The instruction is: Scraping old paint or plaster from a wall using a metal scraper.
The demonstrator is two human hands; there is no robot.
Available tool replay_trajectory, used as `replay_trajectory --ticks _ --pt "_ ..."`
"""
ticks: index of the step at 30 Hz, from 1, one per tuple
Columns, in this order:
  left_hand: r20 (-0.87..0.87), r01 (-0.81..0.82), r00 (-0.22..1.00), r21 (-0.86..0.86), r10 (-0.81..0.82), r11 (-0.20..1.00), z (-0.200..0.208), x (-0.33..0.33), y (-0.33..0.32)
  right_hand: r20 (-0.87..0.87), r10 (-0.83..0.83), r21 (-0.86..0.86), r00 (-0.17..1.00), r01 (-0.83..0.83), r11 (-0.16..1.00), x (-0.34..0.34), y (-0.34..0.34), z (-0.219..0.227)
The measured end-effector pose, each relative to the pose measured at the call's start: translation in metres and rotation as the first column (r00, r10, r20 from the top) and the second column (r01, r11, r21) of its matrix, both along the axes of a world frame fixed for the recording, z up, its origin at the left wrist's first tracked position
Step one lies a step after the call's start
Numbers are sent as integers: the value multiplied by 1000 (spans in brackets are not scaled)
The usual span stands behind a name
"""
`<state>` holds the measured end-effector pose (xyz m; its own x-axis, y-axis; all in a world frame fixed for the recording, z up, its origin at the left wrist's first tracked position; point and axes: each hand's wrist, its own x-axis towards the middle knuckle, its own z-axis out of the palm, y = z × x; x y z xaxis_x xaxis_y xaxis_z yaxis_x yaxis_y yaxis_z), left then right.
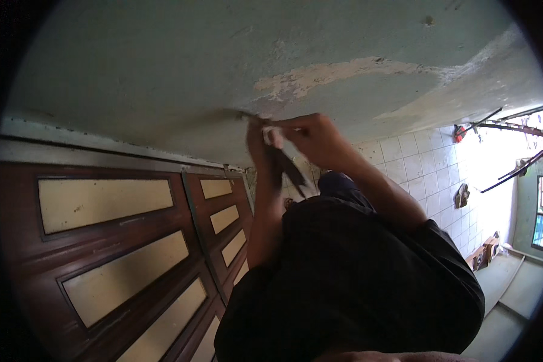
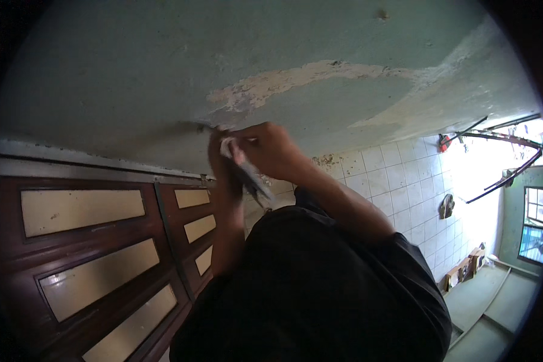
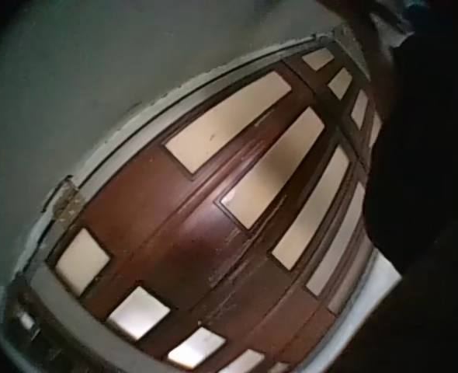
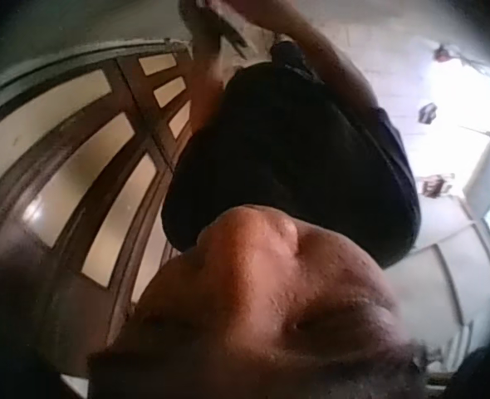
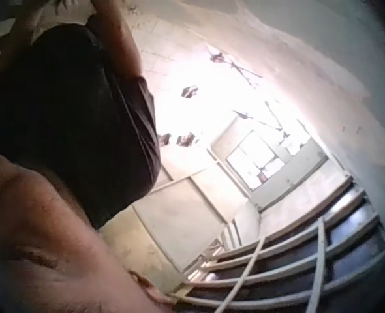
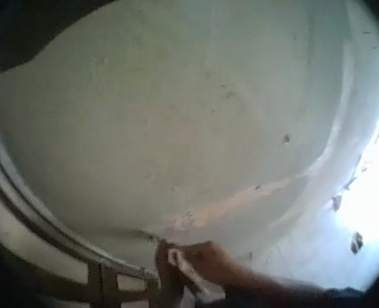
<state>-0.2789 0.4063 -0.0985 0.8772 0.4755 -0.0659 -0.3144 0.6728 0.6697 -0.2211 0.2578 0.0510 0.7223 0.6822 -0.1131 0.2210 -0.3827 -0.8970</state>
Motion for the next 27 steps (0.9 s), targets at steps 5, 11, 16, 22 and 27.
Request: replay_trajectory --ticks 5,11,16,22,27 --pt "-341 -343 898 -154 276 927 30 13 -39 -123 12 3 992 -11 1000 10 -28 -9" --pt "-100 -49 994 -11 48 999 3 1 -6 128 61 -30 990 -58 998 4 3 16" --pt "-33 10 999 -122 -14 993 3 5 -24 92 42 -59 995 -37 998 -4 0 11" --pt "16 99 995 -184 -98 978 -28 -1 -18 66 41 -143 997 -32 989 0 -6 -8" --pt "43 88 995 -78 -85 993 -54 4 -3 137 33 -85 990 -22 996 -9 14 -3"
